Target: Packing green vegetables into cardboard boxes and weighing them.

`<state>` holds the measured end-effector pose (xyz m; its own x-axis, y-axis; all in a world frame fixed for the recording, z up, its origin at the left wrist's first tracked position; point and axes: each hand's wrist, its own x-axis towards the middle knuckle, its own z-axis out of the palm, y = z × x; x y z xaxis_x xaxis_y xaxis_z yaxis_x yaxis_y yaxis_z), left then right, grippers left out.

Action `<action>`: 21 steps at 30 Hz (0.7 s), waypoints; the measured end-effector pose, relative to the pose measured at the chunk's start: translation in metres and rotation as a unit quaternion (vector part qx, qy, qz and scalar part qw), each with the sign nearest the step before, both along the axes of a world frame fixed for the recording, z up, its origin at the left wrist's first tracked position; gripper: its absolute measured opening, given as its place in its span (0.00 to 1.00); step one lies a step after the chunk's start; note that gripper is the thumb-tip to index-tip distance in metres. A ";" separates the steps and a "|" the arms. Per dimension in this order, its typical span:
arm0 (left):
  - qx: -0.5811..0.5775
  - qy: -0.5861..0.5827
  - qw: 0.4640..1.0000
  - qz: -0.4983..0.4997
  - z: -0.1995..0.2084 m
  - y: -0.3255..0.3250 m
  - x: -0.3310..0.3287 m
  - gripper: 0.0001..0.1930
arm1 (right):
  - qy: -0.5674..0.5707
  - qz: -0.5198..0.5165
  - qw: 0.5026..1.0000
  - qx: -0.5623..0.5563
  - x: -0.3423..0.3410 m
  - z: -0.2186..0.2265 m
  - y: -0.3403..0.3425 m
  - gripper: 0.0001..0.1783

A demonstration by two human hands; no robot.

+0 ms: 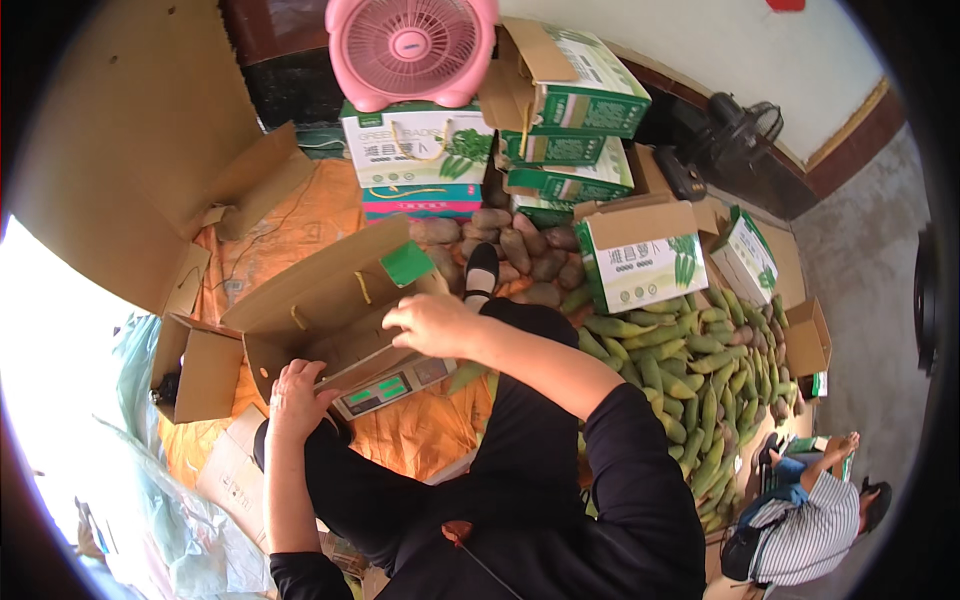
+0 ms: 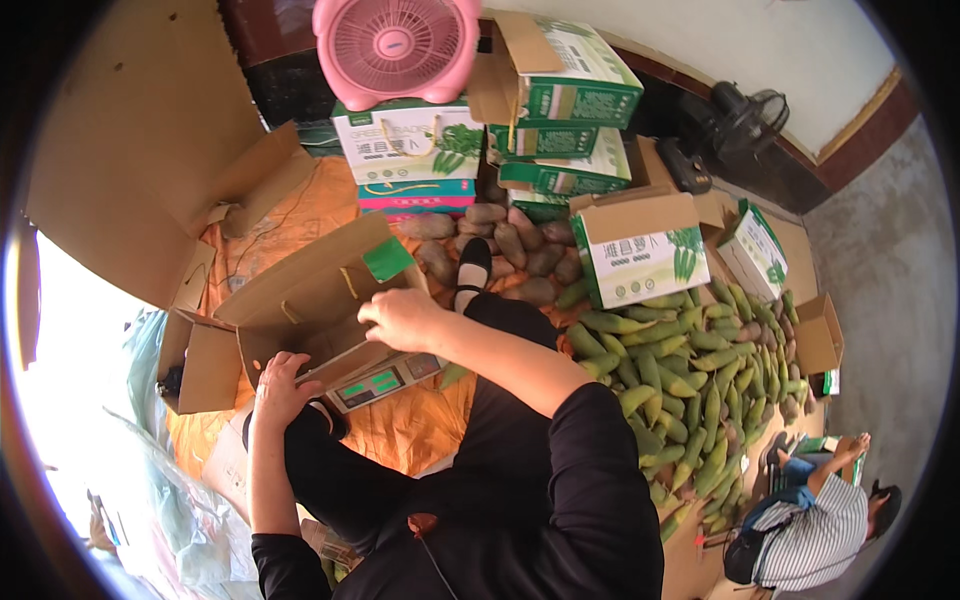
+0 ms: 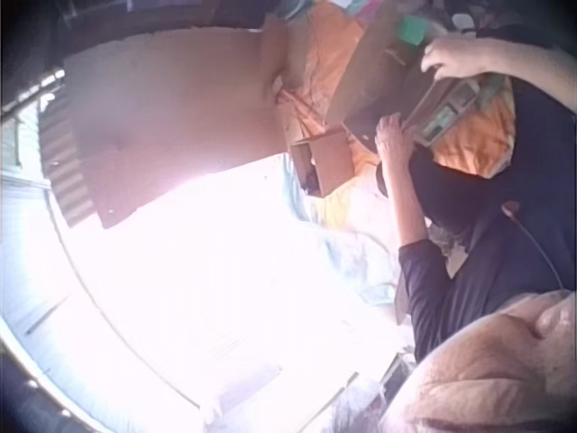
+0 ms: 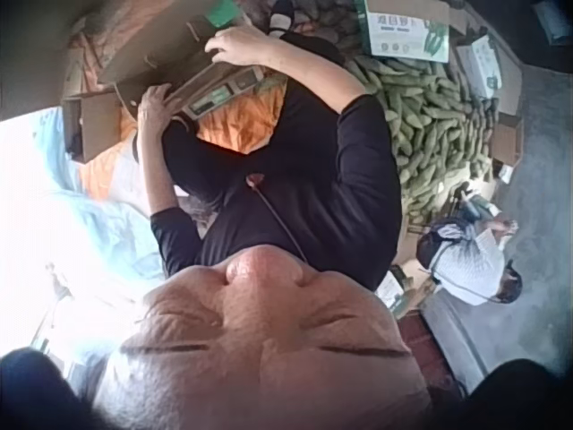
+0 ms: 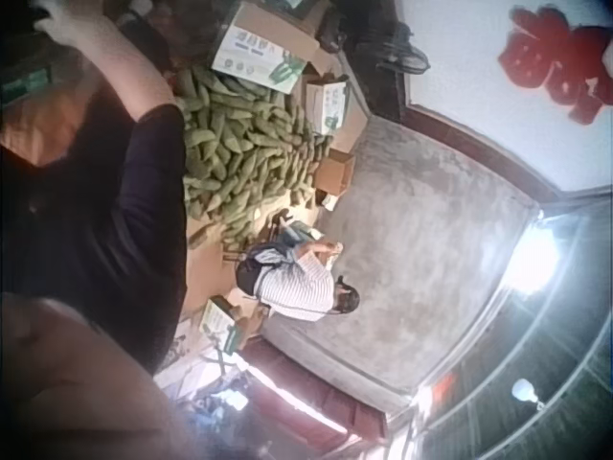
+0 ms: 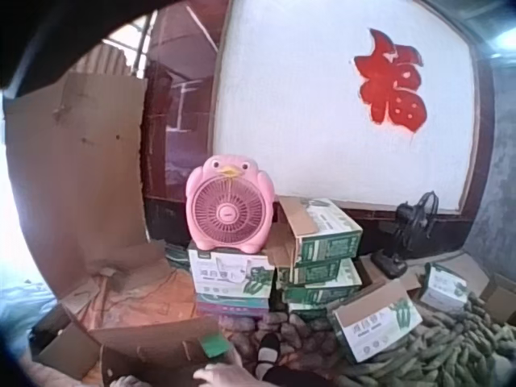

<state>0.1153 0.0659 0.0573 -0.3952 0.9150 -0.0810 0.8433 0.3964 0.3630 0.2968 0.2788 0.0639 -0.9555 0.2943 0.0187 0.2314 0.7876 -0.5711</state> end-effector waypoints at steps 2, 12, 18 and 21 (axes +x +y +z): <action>-0.005 -0.008 1.000 -0.001 -0.005 0.000 -0.005 0.21 | 0.056 -0.057 0.995 -0.053 0.024 0.035 0.014 0.15; -0.041 -0.024 0.999 0.003 -0.008 0.014 -0.004 0.17 | 0.135 -0.333 0.926 -0.114 0.171 -0.011 0.054 0.11; 0.017 -0.037 0.999 -0.013 -0.006 0.020 -0.001 0.16 | 0.111 -0.369 0.913 -0.135 0.160 -0.002 0.040 0.11; 0.077 -0.042 0.996 -0.007 -0.001 0.017 -0.004 0.14 | 0.080 -0.367 0.914 -0.152 0.129 0.025 0.038 0.09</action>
<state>0.1109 0.0828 0.0566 -0.3801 0.9245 0.0294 0.8127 0.3186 0.4879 0.4257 0.3171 0.0887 -0.4910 0.8698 -0.0490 0.5286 0.2527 -0.8104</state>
